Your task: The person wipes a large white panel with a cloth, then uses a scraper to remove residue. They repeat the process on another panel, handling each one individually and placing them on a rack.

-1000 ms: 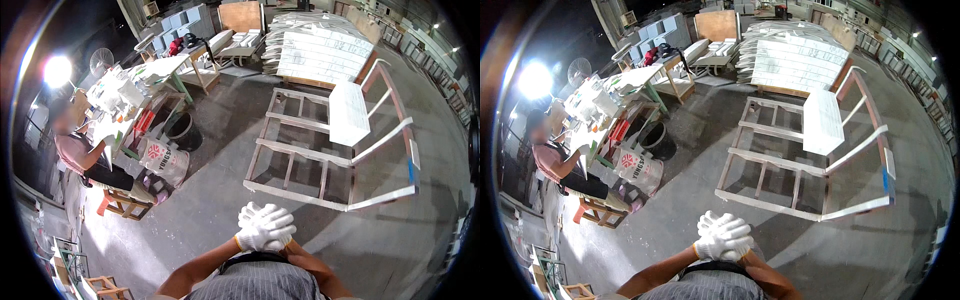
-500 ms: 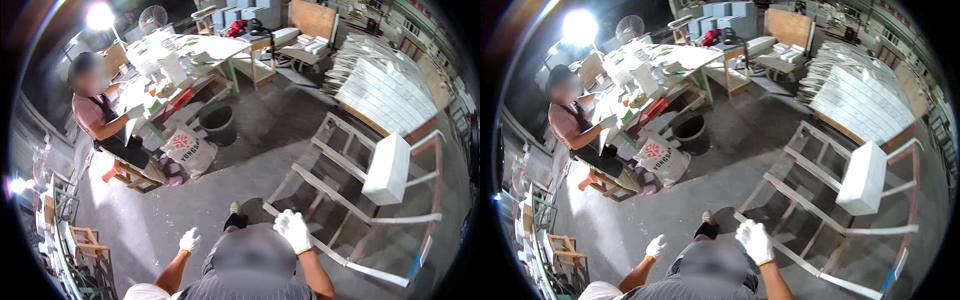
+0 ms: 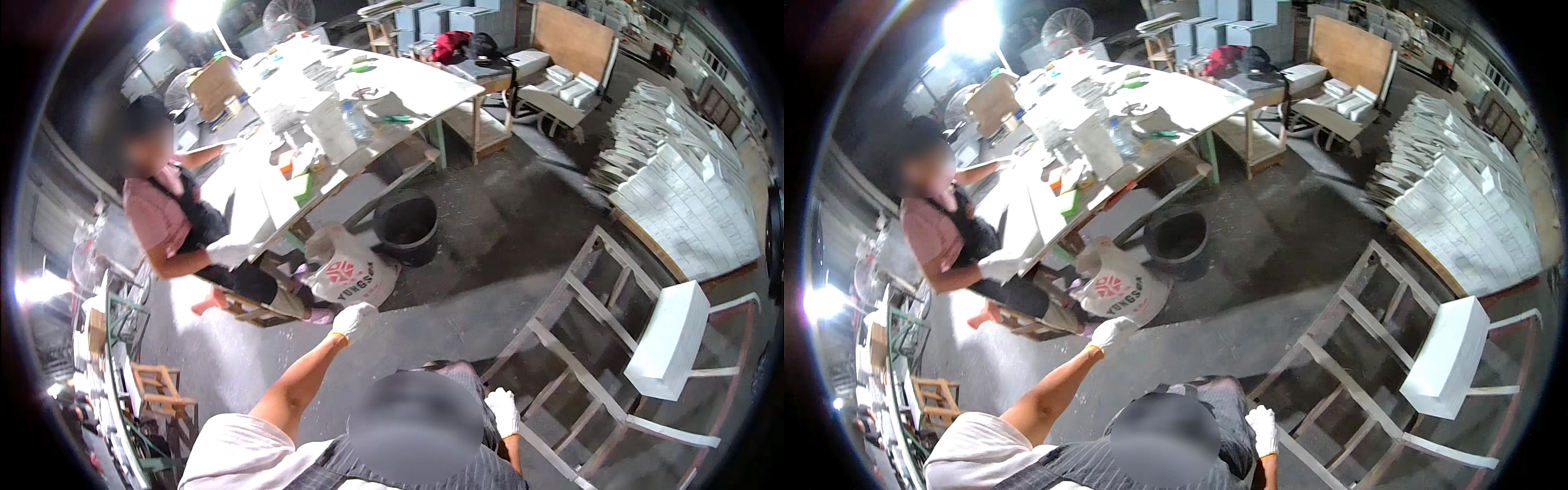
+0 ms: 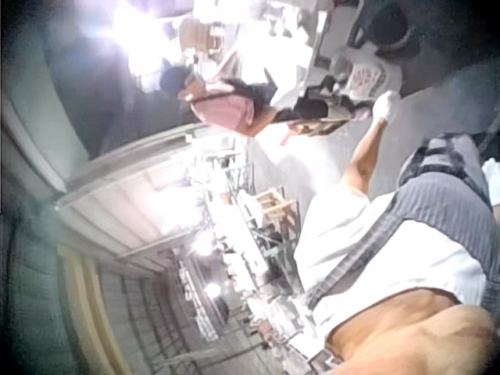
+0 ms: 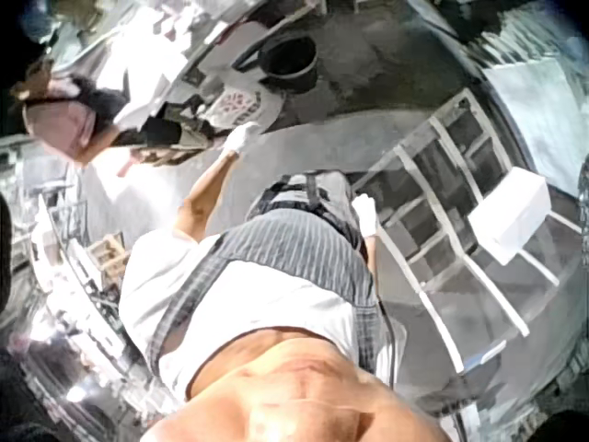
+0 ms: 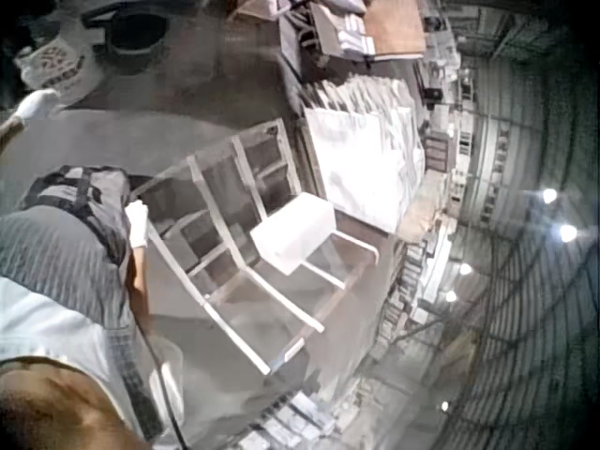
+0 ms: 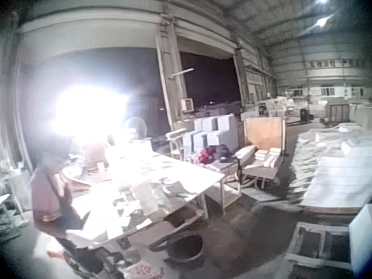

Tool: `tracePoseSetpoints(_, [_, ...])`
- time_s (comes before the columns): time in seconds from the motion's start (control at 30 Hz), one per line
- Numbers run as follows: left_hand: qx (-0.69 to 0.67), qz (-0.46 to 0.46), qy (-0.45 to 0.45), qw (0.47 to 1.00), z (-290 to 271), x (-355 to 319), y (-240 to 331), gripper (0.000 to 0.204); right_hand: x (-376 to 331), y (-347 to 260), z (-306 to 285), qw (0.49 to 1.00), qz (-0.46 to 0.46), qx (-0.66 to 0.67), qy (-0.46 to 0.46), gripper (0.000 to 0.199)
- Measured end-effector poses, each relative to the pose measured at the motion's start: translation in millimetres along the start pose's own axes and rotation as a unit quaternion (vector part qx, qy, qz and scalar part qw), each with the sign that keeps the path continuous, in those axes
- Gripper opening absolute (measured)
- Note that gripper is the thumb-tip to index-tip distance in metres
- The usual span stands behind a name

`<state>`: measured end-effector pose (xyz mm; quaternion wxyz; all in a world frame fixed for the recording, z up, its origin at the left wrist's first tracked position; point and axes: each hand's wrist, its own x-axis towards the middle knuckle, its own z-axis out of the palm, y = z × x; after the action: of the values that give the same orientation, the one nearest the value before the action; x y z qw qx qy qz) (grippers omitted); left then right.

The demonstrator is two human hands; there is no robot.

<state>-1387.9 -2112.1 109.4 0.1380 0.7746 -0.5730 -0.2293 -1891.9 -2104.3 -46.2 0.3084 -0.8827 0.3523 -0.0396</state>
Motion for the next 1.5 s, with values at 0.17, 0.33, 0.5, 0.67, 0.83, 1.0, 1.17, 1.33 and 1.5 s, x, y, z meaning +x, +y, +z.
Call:
tracePoseSetpoints(0.17, [-0.012, 0.145, -0.019, 0.989, 36.9, 106.0, 58.5, 0.022, 25.3, 12.6, -21.3, 0.573, 0.421, 0.648, 0.273, 0.034])
tracePoseSetpoints(0.33, [-0.035, 0.138, -0.163, 0.976, 71.7, 157.3, 168.0, 0.03, 55.2, 49.3, -83.7, 0.526, 0.524, 0.615, 0.265, 0.044])
tracePoseSetpoints(0.5, [0.165, 0.152, -0.282, 0.933, 61.6, 245.4, 204.7, 0.03, 91.0, 141.0, -80.4, 0.448, 0.492, 0.691, 0.284, 0.041])
tracePoseSetpoints(0.67, [0.151, 0.145, -0.249, 0.946, 48.3, 338.0, 191.3, 0.028, 121.7, 205.6, -149.3, 0.503, 0.413, 0.704, 0.284, 0.038])
tracePoseSetpoints(0.83, [0.176, 0.189, -0.268, 0.928, 84.8, 426.9, 183.1, 0.026, 118.7, 287.4, -145.0, 0.576, 0.205, 0.692, 0.382, 0.032])
tracePoseSetpoints(1.0, [0.101, 0.118, -0.33, 0.931, 118.0, 505.1, 291.4, 0.026, 137.3, 230.8, -218.4, 0.248, 0.487, 0.643, 0.536, 0.024])
tracePoseSetpoints(1.17, [0.093, 0.357, -0.332, 0.868, 141.3, 650.4, 299.3, 0.026, 160.3, 203.4, -199.8, 0.128, 0.527, 0.604, 0.584, 0.023])
tracePoseSetpoints(1.33, [-0.004, 0.115, -0.419, 0.901, 146.1, 773.6, 425.6, 0.022, 237.7, 171.6, -215.3, 0.097, 0.532, 0.587, 0.603, 0.032])
tracePoseSetpoints(1.5, [-0.066, 0.086, -0.404, 0.908, 198.5, 850.9, 537.4, 0.031, 311.1, 160.5, -160.6, 0.525, 0.714, 0.089, 0.454, 0.034])
